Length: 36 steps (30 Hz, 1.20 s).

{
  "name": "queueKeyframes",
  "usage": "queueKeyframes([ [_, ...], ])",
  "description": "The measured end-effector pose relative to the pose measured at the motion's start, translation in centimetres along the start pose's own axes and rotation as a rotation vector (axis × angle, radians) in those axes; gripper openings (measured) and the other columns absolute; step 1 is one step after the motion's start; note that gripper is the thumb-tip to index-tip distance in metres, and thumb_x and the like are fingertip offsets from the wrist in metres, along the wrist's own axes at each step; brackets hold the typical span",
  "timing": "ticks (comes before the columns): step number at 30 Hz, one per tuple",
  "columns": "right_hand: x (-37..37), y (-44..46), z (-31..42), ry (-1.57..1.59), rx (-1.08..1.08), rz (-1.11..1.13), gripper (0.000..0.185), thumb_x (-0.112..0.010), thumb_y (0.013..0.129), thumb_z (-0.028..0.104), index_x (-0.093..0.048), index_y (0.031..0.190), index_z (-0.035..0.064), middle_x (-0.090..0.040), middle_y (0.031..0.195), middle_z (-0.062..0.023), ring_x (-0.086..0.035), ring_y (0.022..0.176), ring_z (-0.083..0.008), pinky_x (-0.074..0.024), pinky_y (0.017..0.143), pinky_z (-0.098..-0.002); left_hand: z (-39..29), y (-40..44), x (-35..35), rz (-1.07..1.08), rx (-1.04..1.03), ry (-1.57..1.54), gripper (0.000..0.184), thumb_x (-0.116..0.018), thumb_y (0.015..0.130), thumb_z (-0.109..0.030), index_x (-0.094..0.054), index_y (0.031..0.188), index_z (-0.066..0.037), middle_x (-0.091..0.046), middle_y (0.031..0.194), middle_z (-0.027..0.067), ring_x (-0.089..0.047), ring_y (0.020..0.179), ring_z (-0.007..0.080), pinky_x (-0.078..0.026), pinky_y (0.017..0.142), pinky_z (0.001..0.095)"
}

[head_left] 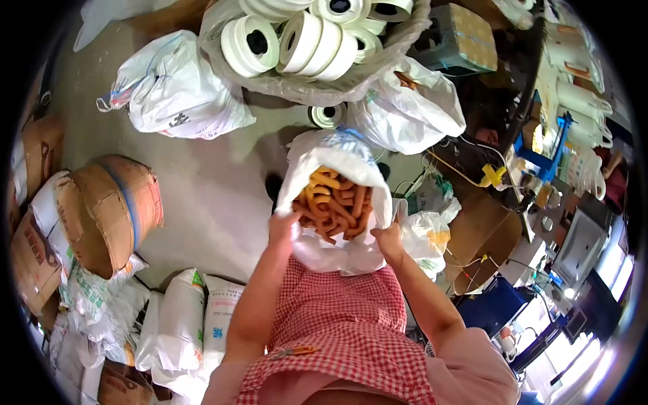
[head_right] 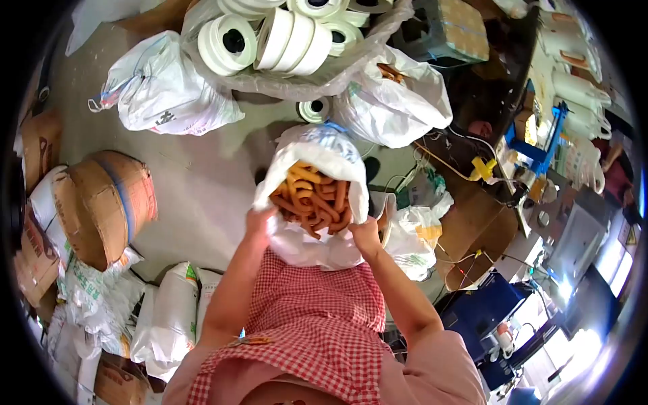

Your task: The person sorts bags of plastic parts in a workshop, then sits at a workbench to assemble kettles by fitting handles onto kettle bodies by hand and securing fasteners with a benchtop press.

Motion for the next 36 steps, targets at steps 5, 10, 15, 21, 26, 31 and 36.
queueKeyframes([
  [5,-0.5,-1.5,-1.9,0.101,0.067,-0.045,0.012,-0.068,0.08,0.003,-0.067,0.091,-0.0026,-0.065,0.074,-0.0043,-0.059,0.063,-0.0128,-0.0452,0.055,-0.0302,-7.1,-4.5,5.3,-0.047,-0.137,0.179,0.043,-0.066,0.075,0.0,-0.063,0.117,0.004,-0.069,0.097,0.0107,-0.068,0.082,0.0239,-0.056,0.075,0.0379],
  [10,-2.9,0.6,-0.3,-0.127,0.113,0.42,0.027,-0.065,0.086,0.011,-0.068,0.11,-0.001,-0.071,0.085,-0.0087,-0.066,0.08,-0.0192,-0.0515,0.074,-0.0384,-10.0,-4.6,7.5,-0.274,-0.283,0.201,0.05,-0.063,0.078,0.001,-0.057,0.127,0.005,-0.066,0.113,0.013,-0.065,0.101,0.0263,-0.053,0.088,0.0391],
  [15,-1.3,17.3,-0.2,-0.068,0.039,0.47,0.024,-0.058,0.091,0.024,-0.066,0.093,0.0009,-0.066,0.087,-0.0232,-0.067,0.081,-0.0336,-0.0512,0.072,-0.042,-5.6,-3.5,11.9,-0.603,-0.413,1.261,0.024,-0.066,0.083,-0.006,-0.065,0.102,0.007,-0.066,0.089,0.0248,-0.065,0.077,0.034,-0.05,0.071,0.0444],
  [21,-15.2,45.8,-7.3,-1.146,0.694,-0.045,0.025,-0.057,0.086,0.019,-0.067,0.107,0.0096,-0.065,0.111,-0.0095,-0.059,0.109,-0.0272,-0.0498,0.091,-0.0382,3.4,0.8,9.6,-0.565,-0.456,1.208,0.016,-0.055,0.087,-0.003,-0.066,0.095,0.007,-0.068,0.079,0.0244,-0.069,0.077,0.0406,-0.052,0.065,0.0418],
  [26,-20.1,52.8,-7.4,-1.506,0.624,0.139,0.035,-0.06,0.084,0.019,-0.066,0.117,0.0069,-0.062,0.128,-0.0108,-0.057,0.119,-0.0246,-0.0466,0.098,-0.0419,5.8,3.9,10.1,-0.586,-0.434,1.039,0.019,-0.058,0.089,-0.005,-0.067,0.102,0.007,-0.07,0.088,0.0198,-0.069,0.082,0.0263,-0.053,0.073,0.0381],
  [31,-20.2,53.6,-7.7,-1.424,0.752,0.204,0.047,-0.069,0.078,0.024,-0.064,0.121,0.0037,-0.061,0.132,-0.0119,-0.056,0.122,-0.0254,-0.0446,0.101,-0.0425,7.0,3.9,11.2,-0.568,-0.407,1.065,0.02,-0.06,0.089,-0.007,-0.066,0.103,0.006,-0.071,0.092,0.0171,-0.069,0.086,0.0255,-0.053,0.076,0.0375],
  [36,-16.2,54.0,-7.1,-0.417,0.666,0.382,0.068,-0.083,0.064,0.03,-0.063,0.118,-0.0043,-0.067,0.121,-0.0145,-0.064,0.109,-0.026,-0.0473,0.099,-0.0382,7.5,4.7,10.5,-0.571,-0.489,1.048,0.02,-0.061,0.088,-0.007,-0.066,0.103,0.005,-0.071,0.094,0.0155,-0.069,0.088,0.0257,-0.053,0.079,0.0376],
])
Point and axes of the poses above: each hand's wrist, its own y-axis towards the middle knuckle, its own x-axis out of the back of the hand, z = x × y, the point moved 3 cm from there along y, towards the middle knuckle
